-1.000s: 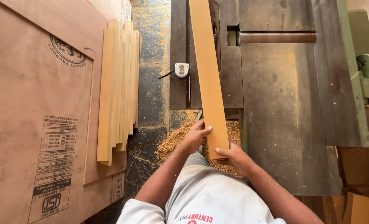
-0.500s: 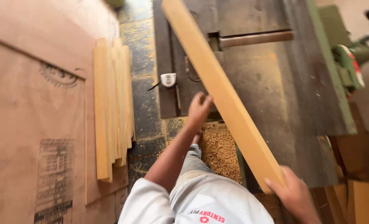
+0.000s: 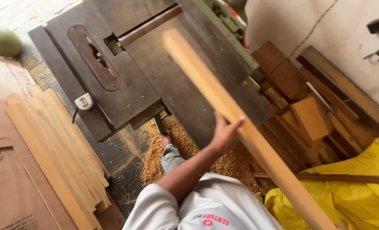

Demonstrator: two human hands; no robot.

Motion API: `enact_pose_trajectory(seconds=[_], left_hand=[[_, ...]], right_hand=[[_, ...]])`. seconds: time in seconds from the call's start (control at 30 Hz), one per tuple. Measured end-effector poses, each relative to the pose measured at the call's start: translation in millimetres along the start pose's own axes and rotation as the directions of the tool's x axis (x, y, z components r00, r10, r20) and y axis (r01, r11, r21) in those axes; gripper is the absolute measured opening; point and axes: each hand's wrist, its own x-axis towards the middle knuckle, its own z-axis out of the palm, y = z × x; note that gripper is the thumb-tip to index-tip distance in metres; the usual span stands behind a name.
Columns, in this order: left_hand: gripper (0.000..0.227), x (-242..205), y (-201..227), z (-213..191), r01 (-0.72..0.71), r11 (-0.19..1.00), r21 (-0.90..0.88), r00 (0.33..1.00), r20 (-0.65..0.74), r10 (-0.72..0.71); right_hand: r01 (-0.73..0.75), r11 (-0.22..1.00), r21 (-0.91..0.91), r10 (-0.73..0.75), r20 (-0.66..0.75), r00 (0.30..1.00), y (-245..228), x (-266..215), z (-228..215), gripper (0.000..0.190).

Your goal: Using a jointer machine to flatten and straighten a wooden board, including measuring and marking.

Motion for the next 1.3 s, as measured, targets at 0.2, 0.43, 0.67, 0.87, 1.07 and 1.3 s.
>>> enact_pose_trajectory(seconds=[0.2, 0.43, 0.67, 0.87, 1.07, 1.3], left_hand=[[0.071, 12.7, -38.4, 74.4, -0.081, 0.883, 0.463, 0.997, 0.039, 0.071], [0.049, 89.2, -33.8, 88.1, -0.008, 0.688, 0.725, 0.918, -0.267, 0.292], [0.044, 171.9, 2.4, 69.3, 0.146, 0.7, 0.699, 0.849, -0.451, 0.274], [0.043, 214.7, 47.1, 40.2, 0.227, 0.693, 0.685, 0.858, -0.477, 0.191], [0.044, 267.1, 74.4, 8.6, 0.268, 0.699, 0.663, 0.842, -0.514, 0.165], [0.046, 310.2, 121.1, -20.3, 0.267, 0.681, 0.681, 0.836, -0.516, 0.188]], right_hand=[[-0.042, 0.994, 0.105, 0.033, 0.089, 0.995, 82.9, 9.3, 7.0, 0.05], [-0.081, 0.985, 0.153, 0.05, 0.198, 0.979, 38.7, 88.8, -38.0, 0.044], [0.374, 0.889, 0.264, -0.413, 0.106, 0.905, 117.9, 192.8, 30.9, 0.093], [0.584, 0.783, 0.214, -0.6, 0.013, 0.8, 25.1, 212.1, 24.6, 0.079], [0.587, 0.767, 0.26, -0.638, 0.207, 0.742, -122.7, 235.0, -38.3, 0.059], [0.63, 0.68, -0.375, -0.472, 0.434, 0.767, -241.4, 270.2, -63.1, 0.079]])
